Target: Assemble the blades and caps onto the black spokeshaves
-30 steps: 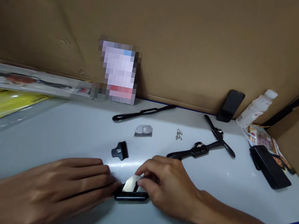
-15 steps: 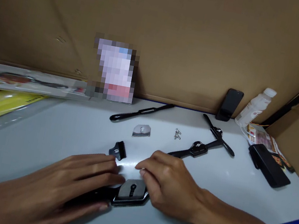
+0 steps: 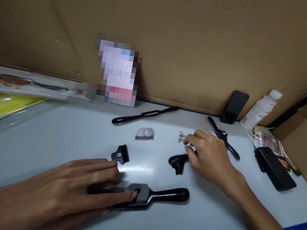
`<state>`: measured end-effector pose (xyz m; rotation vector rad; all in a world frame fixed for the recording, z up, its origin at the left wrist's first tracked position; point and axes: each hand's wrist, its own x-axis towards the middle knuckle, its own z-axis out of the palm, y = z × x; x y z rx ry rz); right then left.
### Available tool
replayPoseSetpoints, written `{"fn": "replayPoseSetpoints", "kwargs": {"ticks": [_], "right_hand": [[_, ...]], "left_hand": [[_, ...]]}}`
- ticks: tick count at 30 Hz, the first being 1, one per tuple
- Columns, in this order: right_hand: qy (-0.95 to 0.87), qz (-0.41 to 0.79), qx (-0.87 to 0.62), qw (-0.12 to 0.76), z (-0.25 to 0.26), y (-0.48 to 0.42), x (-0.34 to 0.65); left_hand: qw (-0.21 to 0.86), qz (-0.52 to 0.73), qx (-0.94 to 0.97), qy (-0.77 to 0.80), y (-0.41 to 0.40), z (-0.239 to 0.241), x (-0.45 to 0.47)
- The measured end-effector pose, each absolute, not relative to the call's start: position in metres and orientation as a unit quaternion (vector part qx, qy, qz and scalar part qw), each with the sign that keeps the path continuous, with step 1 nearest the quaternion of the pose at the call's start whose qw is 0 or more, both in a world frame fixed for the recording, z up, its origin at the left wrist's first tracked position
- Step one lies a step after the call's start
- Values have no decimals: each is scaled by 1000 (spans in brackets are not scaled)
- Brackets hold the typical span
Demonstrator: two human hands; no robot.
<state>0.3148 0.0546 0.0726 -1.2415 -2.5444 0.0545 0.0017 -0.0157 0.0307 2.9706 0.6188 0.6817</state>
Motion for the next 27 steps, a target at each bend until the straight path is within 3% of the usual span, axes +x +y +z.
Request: {"fn": "replayPoseSetpoints", "kwargs": {"ticks": [10, 14, 20, 27], "right_hand": [[-921, 107, -373, 38, 71, 56, 313], [-918, 102, -379, 61, 62, 60, 309], [-880, 36, -443, 167, 39, 74, 310], [-886, 1, -447, 124, 30, 77, 306]], "left_hand": [[26, 214, 955, 205, -17, 30, 3], [26, 224, 952, 209, -17, 29, 3], [21, 225, 952, 206, -16, 32, 7], [18, 219, 953, 210, -18, 32, 5]]}}
